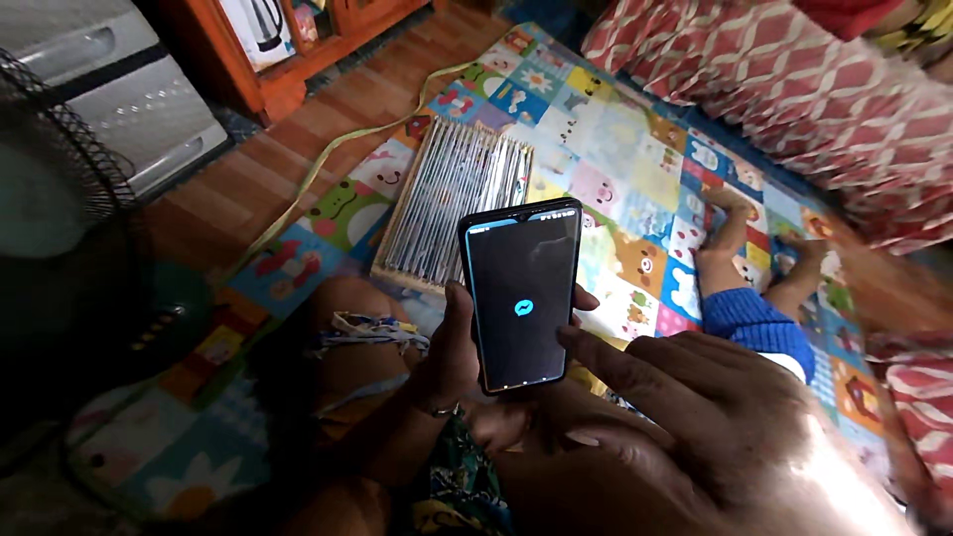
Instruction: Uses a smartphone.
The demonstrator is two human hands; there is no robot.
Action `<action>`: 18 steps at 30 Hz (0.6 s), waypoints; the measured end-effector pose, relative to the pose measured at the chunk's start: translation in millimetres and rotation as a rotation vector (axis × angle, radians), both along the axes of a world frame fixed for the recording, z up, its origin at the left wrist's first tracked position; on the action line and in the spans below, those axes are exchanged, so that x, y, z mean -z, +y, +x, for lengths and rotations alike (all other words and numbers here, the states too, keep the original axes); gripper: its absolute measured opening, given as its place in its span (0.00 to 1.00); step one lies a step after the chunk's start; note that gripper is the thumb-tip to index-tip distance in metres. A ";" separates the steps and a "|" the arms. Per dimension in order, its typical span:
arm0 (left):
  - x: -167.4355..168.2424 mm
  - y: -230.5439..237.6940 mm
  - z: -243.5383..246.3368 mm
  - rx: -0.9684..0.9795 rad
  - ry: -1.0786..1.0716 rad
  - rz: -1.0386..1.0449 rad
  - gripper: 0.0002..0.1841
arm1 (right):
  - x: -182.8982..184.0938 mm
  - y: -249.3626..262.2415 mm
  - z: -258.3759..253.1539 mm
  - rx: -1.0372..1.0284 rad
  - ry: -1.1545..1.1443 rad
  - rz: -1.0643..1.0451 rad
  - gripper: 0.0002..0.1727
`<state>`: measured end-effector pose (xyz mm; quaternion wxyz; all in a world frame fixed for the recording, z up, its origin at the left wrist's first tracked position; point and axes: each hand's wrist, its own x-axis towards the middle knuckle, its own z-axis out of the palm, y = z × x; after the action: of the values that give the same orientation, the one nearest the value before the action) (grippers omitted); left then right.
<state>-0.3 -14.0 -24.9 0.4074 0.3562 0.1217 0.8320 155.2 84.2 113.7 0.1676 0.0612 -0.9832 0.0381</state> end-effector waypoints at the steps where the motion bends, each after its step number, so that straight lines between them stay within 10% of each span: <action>1: -0.4 -0.1 -0.2 0.001 0.000 -0.003 0.46 | 0.3 -0.1 -0.4 -0.001 0.001 0.001 0.29; 18: -0.2 1.7 -2.5 0.041 -0.039 0.051 0.45 | 2.6 -0.5 -1.8 -0.036 -0.020 -0.004 0.28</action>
<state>-2.8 -12.3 -24.7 0.4175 0.3527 0.0852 0.8331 153.4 83.7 111.1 0.1572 0.0784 -0.9835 0.0436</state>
